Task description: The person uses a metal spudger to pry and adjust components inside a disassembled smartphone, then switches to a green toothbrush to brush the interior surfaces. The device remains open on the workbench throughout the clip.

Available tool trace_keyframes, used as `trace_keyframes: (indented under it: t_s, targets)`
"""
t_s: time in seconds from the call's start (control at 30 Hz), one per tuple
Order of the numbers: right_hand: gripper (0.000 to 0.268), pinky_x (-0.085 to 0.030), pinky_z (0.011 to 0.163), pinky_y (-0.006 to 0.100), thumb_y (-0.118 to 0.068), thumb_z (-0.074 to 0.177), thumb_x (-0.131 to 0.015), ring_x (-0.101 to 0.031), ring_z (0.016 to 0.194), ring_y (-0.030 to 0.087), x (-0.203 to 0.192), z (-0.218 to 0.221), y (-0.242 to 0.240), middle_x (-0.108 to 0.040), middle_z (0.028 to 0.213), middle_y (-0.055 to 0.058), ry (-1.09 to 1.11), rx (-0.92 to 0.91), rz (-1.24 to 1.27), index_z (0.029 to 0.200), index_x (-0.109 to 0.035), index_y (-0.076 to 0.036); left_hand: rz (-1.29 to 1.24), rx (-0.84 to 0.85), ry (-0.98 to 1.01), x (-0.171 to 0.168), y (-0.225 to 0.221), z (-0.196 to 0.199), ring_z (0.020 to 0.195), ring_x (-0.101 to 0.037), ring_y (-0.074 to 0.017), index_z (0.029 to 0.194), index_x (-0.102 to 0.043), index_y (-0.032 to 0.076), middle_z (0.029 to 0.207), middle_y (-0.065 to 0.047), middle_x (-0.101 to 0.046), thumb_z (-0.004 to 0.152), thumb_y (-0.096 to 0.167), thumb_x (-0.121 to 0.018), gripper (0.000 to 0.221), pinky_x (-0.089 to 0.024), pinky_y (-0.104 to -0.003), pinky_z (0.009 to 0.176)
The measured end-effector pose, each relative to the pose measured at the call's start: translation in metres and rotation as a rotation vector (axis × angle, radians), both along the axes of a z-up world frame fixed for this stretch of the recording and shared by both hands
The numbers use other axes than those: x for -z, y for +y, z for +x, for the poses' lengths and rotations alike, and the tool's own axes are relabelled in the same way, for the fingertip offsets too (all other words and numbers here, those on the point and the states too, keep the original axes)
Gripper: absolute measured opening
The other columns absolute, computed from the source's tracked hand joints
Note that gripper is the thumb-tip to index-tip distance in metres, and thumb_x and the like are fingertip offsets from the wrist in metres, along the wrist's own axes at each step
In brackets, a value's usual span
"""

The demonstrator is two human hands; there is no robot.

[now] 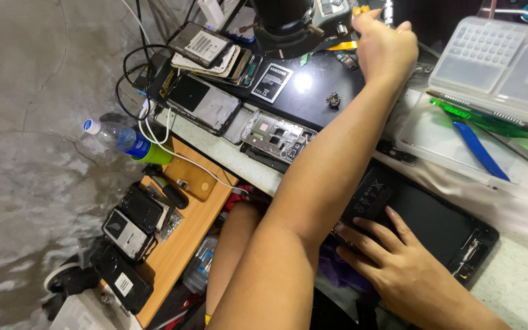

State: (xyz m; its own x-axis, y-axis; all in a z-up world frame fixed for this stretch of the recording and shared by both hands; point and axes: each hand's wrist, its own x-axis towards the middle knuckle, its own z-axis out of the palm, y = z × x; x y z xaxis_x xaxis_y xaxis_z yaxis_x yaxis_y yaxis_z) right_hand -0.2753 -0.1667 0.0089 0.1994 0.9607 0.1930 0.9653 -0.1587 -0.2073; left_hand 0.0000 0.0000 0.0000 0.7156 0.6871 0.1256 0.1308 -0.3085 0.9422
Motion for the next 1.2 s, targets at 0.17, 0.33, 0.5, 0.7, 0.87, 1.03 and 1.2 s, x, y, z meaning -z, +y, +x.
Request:
trace_keyframes:
  t_s: [0.17,0.33,0.5,0.7,0.87,1.03,1.2]
  targets:
    - [0.062,-0.023,0.12,0.067,-0.022,0.074,-0.06,-0.043,0.143,0.032,0.016,0.0,-0.005,-0.049,0.152,0.013,-0.071,0.01,0.135,0.135,-0.059,-0.011,-0.018,0.067,0.096,-0.023,0.001,-0.01,0.095,-0.075,-0.0418,0.127,-0.043,-0.003,0.095,-0.029,-0.077,0.076,0.023,-0.076,0.067,-0.056,-0.046,0.087]
    - [0.063,-0.024,0.114,0.07,-0.016,0.066,-0.064,-0.044,0.137,0.035,0.006,-0.002,-0.003,-0.052,0.146,0.012,0.016,0.016,0.048,0.13,-0.063,-0.011,0.128,0.072,0.188,-0.029,0.006,-0.014,0.099,-0.073,-0.0441,0.12,-0.049,-0.01,0.101,-0.032,-0.072,0.078,0.025,-0.08,0.063,-0.057,-0.048,0.087]
    - [0.067,-0.023,0.113,0.07,-0.015,0.064,-0.064,-0.044,0.138,0.034,-0.002,0.0,0.001,-0.052,0.146,0.011,0.018,0.021,0.045,0.131,-0.062,-0.013,0.237,0.096,0.218,-0.031,0.018,-0.011,0.093,-0.074,-0.0419,0.093,-0.075,-0.004,0.094,-0.027,-0.076,0.076,0.019,-0.072,0.028,-0.059,-0.048,0.081]
    - [0.067,-0.022,0.12,0.067,-0.019,0.071,-0.058,-0.042,0.144,0.031,0.014,0.0,-0.005,-0.048,0.154,0.011,-0.042,-0.009,0.182,0.138,-0.057,-0.013,0.302,0.09,0.169,-0.028,0.016,-0.013,0.092,-0.075,-0.0428,0.09,-0.076,-0.002,0.094,-0.028,-0.076,0.079,0.012,-0.066,0.021,-0.06,-0.048,0.082]
    - [0.065,-0.021,0.116,0.07,-0.02,0.071,-0.06,-0.041,0.142,0.036,0.015,0.002,-0.006,-0.049,0.151,0.013,-0.033,-0.031,0.099,0.135,-0.058,-0.01,0.369,0.149,0.126,-0.03,0.011,-0.02,0.09,-0.075,-0.0428,0.091,-0.075,0.001,0.091,-0.026,-0.075,0.081,0.018,-0.067,0.021,-0.06,-0.049,0.079]
    - [0.069,-0.021,0.114,0.071,-0.022,0.068,-0.061,-0.04,0.141,0.038,0.009,0.001,-0.005,-0.047,0.15,0.015,-0.029,-0.039,0.067,0.135,-0.058,-0.009,0.572,0.268,-0.158,-0.035,-0.002,-0.052,0.077,-0.075,-0.0386,0.101,-0.066,0.008,0.082,-0.019,-0.074,0.093,0.018,-0.063,0.013,-0.058,-0.047,0.067]
    - [0.071,-0.02,0.12,0.066,-0.018,0.073,-0.057,-0.036,0.148,0.034,0.011,0.003,-0.009,-0.043,0.158,0.012,-0.006,-0.069,0.197,0.143,-0.053,-0.007,0.547,0.615,-0.418,-0.045,0.009,-0.154,0.052,-0.068,-0.0207,0.097,-0.057,0.013,0.059,-0.003,-0.063,0.101,0.037,-0.065,0.026,-0.049,-0.033,0.049]
